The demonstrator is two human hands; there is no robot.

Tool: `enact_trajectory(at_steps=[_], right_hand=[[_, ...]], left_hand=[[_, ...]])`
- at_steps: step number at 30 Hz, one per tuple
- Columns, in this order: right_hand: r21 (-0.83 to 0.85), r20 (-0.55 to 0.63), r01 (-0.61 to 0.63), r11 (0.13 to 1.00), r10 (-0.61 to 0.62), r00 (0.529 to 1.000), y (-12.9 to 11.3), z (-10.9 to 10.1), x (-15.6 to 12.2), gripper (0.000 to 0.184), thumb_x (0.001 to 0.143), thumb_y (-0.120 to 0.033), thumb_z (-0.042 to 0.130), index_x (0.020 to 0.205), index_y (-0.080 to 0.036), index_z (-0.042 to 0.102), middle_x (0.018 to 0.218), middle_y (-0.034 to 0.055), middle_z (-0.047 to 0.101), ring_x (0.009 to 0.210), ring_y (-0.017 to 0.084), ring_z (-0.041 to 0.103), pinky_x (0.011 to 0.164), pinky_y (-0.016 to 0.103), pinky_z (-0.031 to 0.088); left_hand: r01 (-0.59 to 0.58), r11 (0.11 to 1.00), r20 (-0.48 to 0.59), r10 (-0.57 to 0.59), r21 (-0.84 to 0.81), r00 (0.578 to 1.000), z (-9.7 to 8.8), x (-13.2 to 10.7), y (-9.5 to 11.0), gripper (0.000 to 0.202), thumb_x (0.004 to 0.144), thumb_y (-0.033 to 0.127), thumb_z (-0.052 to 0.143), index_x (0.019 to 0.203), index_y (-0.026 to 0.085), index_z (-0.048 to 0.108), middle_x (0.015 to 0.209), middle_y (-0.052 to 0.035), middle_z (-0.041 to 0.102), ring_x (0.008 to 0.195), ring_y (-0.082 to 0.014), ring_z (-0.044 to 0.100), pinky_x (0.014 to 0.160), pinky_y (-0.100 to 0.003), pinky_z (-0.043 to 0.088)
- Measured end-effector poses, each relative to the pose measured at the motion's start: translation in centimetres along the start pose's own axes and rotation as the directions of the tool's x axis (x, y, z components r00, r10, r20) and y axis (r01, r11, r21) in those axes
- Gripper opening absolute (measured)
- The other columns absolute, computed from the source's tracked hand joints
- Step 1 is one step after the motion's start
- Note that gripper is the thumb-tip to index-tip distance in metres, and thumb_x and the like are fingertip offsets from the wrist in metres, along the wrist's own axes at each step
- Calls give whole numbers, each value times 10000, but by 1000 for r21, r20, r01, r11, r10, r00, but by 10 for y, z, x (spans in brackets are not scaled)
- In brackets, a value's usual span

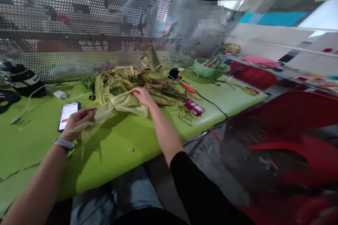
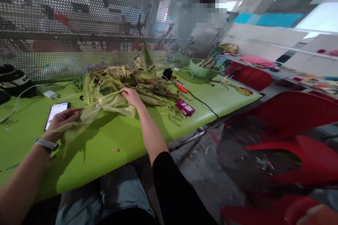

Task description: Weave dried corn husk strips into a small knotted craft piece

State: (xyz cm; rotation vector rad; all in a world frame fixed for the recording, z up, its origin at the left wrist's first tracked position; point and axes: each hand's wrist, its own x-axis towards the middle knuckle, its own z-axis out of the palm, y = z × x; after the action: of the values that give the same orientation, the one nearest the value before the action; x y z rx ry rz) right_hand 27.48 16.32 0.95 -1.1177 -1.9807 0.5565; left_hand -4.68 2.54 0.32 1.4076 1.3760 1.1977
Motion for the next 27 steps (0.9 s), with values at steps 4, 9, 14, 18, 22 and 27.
enact_trajectory(at_steps=[4, 9, 14, 18, 22, 27], right_hand=[[-142, -14, 45, 989, -48, 999, 5, -7, 2, 249, 936, -224, 511, 1060, -163, 719, 1058, 88, 724, 983, 203, 632, 878, 303, 441], [-345, 69, 17, 938, 7, 998, -3, -19, -3, 340, 873, -51, 502, 1130, -148, 702, 1200, 125, 675, 1123, 233, 581, 1001, 365, 407], [-281, 7, 169, 945, -174, 985, -50, -22, -21, 240, 883, -157, 539, 1084, -149, 670, 1150, 107, 651, 1113, 217, 556, 967, 332, 416], [-203, 372, 174, 964, -88, 924, -78, -9, -32, 146, 866, -195, 552, 939, -172, 676, 984, 66, 683, 864, 170, 602, 754, 282, 429], [-201, 599, 208, 957, -48, 800, -86, -2, -34, 337, 747, -116, 621, 1075, -187, 650, 1116, 68, 673, 852, 163, 594, 658, 254, 382], [-315, 519, 41, 948, 136, 844, -89, 6, -29, 401, 914, -511, 488, 746, -171, 619, 700, 31, 605, 624, 139, 504, 595, 275, 321]], left_hand=[[50, 998, 94, -53, 39, 994, 3, 3, -5, 702, 694, 580, 762, 1224, 129, 663, 912, -56, 724, 666, -104, 592, 586, -211, 476], [-55, 946, 139, 11, 320, 990, 9, 2, -3, 841, 631, 642, 762, 1271, 118, 610, 1069, -119, 705, 915, -219, 665, 820, -359, 563], [-347, 757, 58, 381, 554, 923, 19, -12, 17, 463, 830, 523, 645, 1129, 172, 678, 1033, -72, 673, 921, -191, 656, 864, -353, 553], [-397, 730, 71, 434, 557, 898, 32, -19, 20, 337, 887, 458, 598, 1006, 159, 700, 957, -67, 682, 851, -176, 653, 789, -323, 551], [-375, 760, 60, 408, 532, 911, 39, -18, 12, 317, 898, 460, 574, 1014, 189, 690, 993, -72, 697, 880, -197, 665, 798, -348, 561], [-422, 730, 141, 415, 538, 899, 46, -12, 12, 302, 897, 468, 551, 1032, 229, 676, 1037, -77, 690, 958, -232, 668, 874, -397, 560]])
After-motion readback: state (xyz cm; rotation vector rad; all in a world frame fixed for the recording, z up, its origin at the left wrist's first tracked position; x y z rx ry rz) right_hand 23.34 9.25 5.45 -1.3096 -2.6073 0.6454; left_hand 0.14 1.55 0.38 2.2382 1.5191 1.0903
